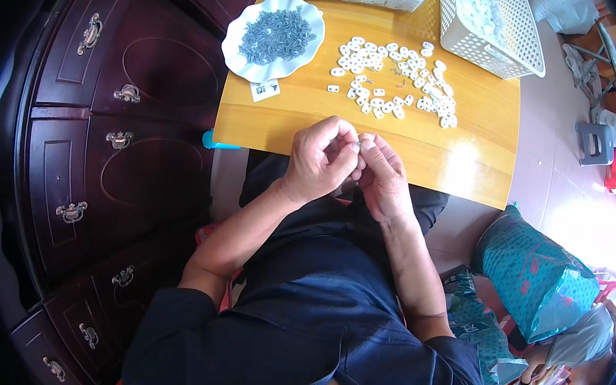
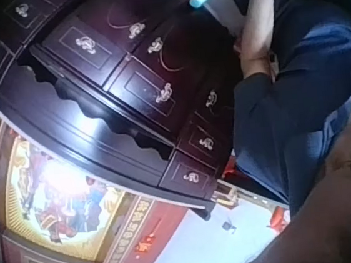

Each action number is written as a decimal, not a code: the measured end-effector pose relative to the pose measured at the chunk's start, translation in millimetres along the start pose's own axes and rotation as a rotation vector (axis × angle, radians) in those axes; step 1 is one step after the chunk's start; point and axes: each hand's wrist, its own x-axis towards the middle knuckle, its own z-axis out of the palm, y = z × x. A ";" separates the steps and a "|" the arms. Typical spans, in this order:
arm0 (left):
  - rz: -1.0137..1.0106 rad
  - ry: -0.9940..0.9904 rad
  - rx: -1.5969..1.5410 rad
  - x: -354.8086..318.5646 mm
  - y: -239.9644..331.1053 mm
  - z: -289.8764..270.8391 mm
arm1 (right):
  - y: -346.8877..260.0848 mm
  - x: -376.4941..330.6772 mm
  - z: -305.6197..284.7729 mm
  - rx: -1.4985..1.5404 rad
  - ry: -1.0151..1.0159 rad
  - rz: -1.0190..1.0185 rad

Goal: Manually inserting small metal pins into white plastic components at a workbench.

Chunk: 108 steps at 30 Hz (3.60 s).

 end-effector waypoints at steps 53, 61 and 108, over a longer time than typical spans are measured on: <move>-0.026 -0.217 0.198 9.8 10.5 -12.1 | -9.4 -7.6 -18.7 -0.572 -0.071 -0.169; -0.222 -0.213 -0.060 7.6 3.1 -12.0 | -8.1 -6.1 -18.4 -0.428 -0.098 -0.174; -0.063 -0.169 0.153 3.4 5.6 4.3 | -12.0 -12.3 -24.2 -0.527 -0.031 -0.181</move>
